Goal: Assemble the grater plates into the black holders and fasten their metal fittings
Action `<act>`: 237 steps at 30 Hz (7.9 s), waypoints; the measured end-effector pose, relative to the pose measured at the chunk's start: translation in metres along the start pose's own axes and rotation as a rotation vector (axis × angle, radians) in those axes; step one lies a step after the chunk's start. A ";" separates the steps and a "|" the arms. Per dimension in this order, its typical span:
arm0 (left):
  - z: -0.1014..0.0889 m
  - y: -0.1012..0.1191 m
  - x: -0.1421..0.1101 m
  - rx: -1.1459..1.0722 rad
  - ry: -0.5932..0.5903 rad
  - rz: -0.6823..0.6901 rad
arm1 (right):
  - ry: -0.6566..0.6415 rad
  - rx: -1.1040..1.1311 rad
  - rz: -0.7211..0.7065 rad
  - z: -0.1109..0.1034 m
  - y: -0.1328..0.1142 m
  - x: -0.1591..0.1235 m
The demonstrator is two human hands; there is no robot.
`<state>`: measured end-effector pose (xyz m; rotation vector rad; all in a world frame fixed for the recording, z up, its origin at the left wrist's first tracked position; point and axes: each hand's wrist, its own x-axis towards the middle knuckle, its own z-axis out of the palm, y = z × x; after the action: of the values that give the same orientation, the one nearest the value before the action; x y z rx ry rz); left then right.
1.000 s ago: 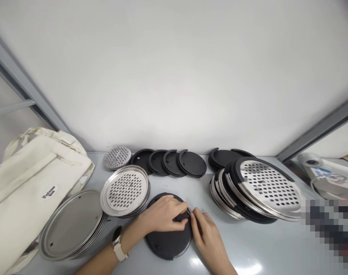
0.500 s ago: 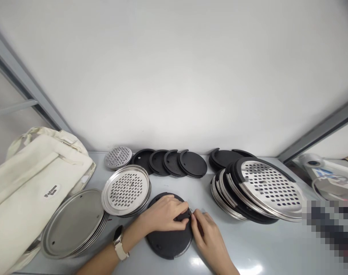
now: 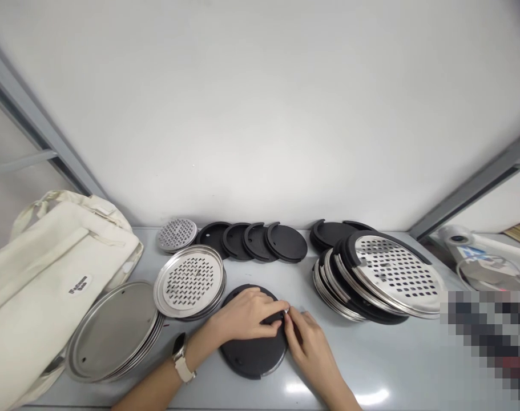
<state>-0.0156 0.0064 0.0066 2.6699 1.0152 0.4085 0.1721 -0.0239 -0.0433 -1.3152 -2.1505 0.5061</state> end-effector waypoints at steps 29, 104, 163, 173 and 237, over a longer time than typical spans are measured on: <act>0.002 0.000 -0.003 -0.016 0.042 0.020 | 0.065 -0.075 -0.055 -0.002 -0.007 0.001; 0.008 -0.005 -0.004 -0.021 0.080 0.073 | 0.113 -0.140 -0.119 -0.002 -0.011 -0.007; 0.006 -0.004 -0.003 -0.225 0.161 0.157 | 0.058 -0.061 -0.053 -0.004 -0.012 -0.008; 0.006 -0.004 -0.002 -0.212 0.158 0.177 | 0.043 -0.142 -0.092 -0.002 -0.011 -0.011; 0.009 0.000 -0.004 -0.029 0.198 0.126 | 0.031 -0.025 -0.026 -0.001 -0.007 -0.010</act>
<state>-0.0153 0.0022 -0.0022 2.7170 0.8869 0.7208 0.1719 -0.0361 -0.0415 -1.2982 -2.1516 0.4471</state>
